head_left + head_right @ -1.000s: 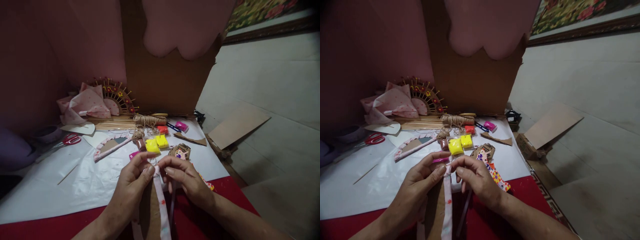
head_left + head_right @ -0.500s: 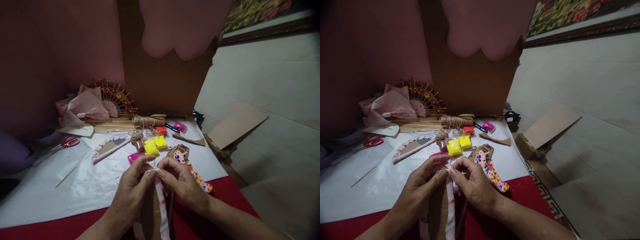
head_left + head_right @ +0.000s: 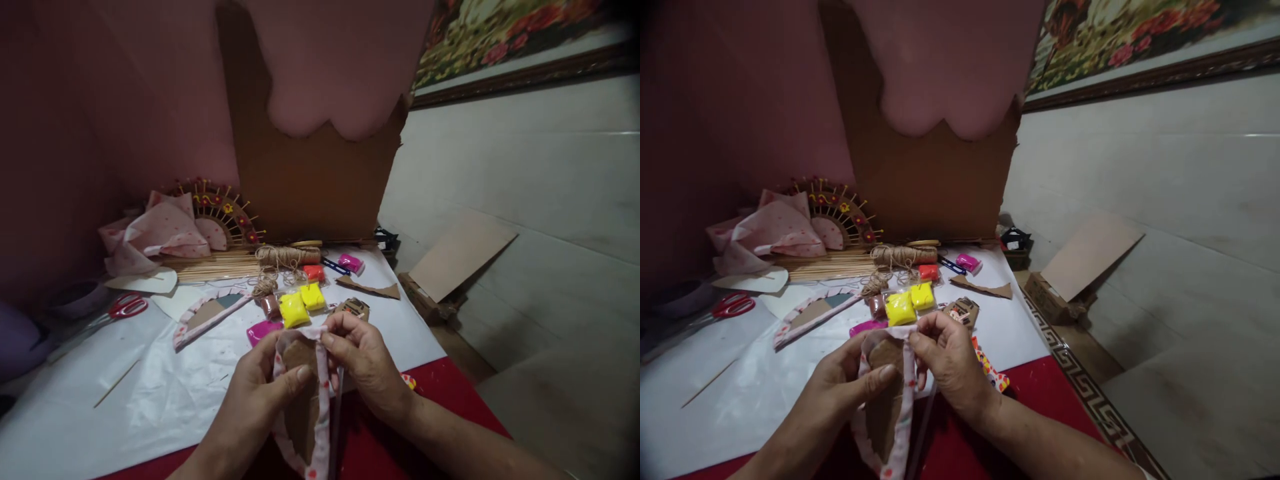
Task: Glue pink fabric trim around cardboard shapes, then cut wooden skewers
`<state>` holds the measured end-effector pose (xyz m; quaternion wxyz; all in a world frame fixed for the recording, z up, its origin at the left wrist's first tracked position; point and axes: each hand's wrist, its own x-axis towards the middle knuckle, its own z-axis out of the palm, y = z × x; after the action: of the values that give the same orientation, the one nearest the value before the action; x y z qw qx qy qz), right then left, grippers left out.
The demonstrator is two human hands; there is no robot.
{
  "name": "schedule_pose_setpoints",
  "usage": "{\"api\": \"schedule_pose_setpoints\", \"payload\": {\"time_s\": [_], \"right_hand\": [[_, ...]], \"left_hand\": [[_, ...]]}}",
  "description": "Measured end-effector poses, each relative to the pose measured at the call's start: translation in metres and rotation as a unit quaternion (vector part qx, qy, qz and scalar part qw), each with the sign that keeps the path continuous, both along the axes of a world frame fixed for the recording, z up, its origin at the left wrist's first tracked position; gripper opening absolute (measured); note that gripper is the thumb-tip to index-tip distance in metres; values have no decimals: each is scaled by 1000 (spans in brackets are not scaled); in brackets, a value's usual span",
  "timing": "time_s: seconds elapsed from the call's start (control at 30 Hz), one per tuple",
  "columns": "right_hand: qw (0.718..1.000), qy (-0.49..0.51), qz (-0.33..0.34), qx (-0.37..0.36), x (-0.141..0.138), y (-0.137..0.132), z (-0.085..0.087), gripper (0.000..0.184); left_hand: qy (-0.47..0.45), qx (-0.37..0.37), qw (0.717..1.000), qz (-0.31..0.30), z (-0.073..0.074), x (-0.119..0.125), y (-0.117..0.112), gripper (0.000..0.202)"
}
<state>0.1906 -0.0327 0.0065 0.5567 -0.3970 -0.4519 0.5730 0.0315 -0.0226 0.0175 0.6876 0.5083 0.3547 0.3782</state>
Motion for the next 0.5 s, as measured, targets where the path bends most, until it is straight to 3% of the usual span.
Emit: {"api": "schedule_pose_setpoints", "payload": {"time_s": [0.13,0.27,0.5], "right_hand": [[999,39,32,-16,1,1,1,29],[996,4,81,-24,-3,-1,-1,30],[993,-6,115,-13,-5,-4,-3,25]], "left_hand": [[-15,-21,1000,14,0,0,-3,35],[-32,-22,998,51,-1,-1,-3,38],[26,27,995,90,1,2,0,26]]}}
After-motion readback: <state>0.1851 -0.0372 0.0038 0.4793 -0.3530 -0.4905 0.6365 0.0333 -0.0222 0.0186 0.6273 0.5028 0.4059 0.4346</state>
